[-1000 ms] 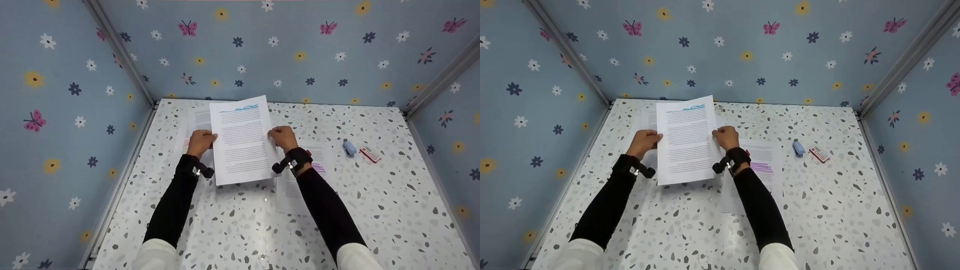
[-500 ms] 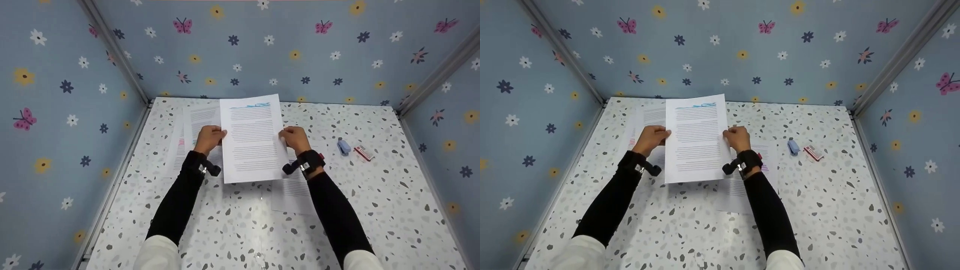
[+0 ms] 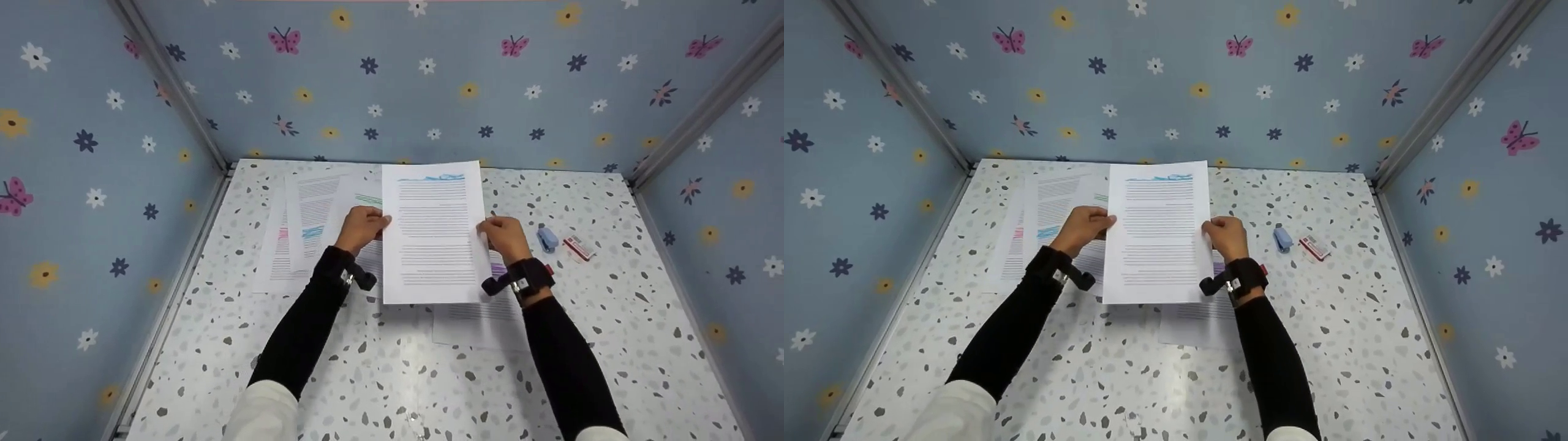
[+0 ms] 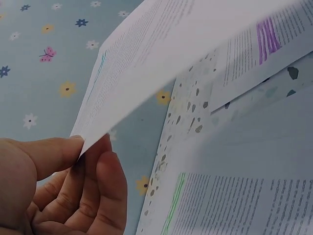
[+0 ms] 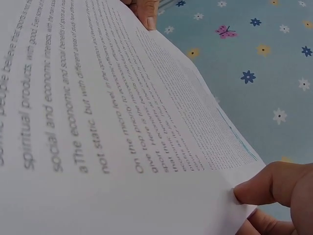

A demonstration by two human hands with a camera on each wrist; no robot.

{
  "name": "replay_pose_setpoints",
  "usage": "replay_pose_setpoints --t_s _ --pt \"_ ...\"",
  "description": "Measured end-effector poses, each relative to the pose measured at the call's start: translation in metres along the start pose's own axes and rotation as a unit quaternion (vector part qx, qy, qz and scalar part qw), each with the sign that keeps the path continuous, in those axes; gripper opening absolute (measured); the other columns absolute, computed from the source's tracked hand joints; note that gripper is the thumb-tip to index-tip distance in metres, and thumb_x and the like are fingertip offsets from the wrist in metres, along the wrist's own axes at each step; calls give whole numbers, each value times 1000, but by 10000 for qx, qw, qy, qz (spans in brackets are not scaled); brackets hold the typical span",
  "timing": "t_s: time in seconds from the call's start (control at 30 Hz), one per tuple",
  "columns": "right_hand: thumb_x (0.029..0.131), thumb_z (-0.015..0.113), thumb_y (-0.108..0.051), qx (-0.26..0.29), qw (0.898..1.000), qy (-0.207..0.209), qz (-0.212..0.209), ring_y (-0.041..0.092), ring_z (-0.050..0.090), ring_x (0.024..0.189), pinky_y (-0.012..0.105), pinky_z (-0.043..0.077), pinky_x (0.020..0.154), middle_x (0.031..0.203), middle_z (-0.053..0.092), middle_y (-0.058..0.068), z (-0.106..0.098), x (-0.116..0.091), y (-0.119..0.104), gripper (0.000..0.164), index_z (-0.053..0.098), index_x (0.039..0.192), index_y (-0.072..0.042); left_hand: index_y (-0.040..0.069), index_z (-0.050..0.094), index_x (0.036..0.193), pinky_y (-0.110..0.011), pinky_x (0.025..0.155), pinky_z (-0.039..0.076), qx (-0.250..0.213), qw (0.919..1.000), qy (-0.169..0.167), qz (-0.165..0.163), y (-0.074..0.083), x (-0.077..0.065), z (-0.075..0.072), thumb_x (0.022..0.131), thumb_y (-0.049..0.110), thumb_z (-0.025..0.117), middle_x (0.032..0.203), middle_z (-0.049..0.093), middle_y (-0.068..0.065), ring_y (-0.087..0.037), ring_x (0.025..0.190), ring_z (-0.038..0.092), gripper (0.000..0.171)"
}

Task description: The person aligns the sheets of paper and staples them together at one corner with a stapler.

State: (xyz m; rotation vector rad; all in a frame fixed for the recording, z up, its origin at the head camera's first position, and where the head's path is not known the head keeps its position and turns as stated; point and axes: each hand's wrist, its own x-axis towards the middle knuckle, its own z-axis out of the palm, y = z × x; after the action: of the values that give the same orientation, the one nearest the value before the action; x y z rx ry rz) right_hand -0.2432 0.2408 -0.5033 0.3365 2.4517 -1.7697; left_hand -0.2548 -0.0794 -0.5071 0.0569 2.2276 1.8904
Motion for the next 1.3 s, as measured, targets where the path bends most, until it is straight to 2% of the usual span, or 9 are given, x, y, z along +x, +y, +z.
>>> replay_pose_setpoints --t_s 0.17,0.3,0.47,0.7,0.83,0.93,1.07,1.17,1.3 --pt "94 63 -14 -96 9996 163 194 16 58 76 26 51 68 96 63 8 -18 -4 12 21 70 101 5 -2 66 99 -40 79 55 29 9999 -94 73 -3 7 22 100 9 65 96 72 -14 -17 76 64 11" --pt "95 62 -15 -92 9988 274 402 15 59 79 25 51 70 100 63 8 -33 -8 24 27 69 110 7 4 59 84 -35 73 55 16 9998 -207 28 -5 12 44 100 10 66 79 67 -9 -17 71 62 18" --pt "94 62 -15 -204 9976 351 562 15 58 74 25 50 69 92 63 6 -45 -13 41 27 69 109 7 0 67 93 -32 71 56 54 9995 -306 -66 -12 13 62 99 10 67 86 72 -10 -16 73 65 12" --pt "95 63 -16 -362 9969 382 580 14 62 78 25 52 71 111 65 14 -55 -18 61 28 70 110 7 -7 70 109 -31 70 57 261 9989 -268 -268 -24 16 82 97 8 68 100 74 -18 -17 76 69 18" --pt "94 64 -16 -619 9947 505 651 14 58 71 27 50 67 95 66 9 -60 -23 74 27 71 108 6 -7 69 110 -29 67 57 492 9976 -306 -383 -34 16 95 97 9 69 100 75 -18 -17 74 70 20" --pt "94 64 -16 -813 9931 521 663 14 54 65 28 48 64 77 62 3 -64 -27 83 26 72 106 5 -5 70 102 -25 60 54 811 9955 -298 -398 -42 16 104 96 10 70 95 75 -17 -19 69 69 16" --pt "94 63 -16 -1009 9921 525 537 14 54 64 29 47 63 70 60 1 -67 -31 92 24 73 100 5 -1 70 90 -23 53 47 1219 9917 -253 -322 -52 18 112 95 13 73 84 76 -12 -23 64 70 14" --pt "94 63 -16 -1169 9911 503 391 15 53 63 29 48 62 68 58 0 -68 -32 98 20 72 90 2 0 71 86 -23 51 45 1446 9888 -258 -251 -57 19 114 94 15 74 72 73 -8 -20 57 67 17" --pt "94 62 -16 -1354 9890 489 329 15 47 58 29 44 57 60 45 -4 -69 -31 102 27 57 68 -9 0 72 84 -23 48 45 1556 9874 -196 -222 -60 22 116 92 16 77 59 66 -3 -12 48 59 18"
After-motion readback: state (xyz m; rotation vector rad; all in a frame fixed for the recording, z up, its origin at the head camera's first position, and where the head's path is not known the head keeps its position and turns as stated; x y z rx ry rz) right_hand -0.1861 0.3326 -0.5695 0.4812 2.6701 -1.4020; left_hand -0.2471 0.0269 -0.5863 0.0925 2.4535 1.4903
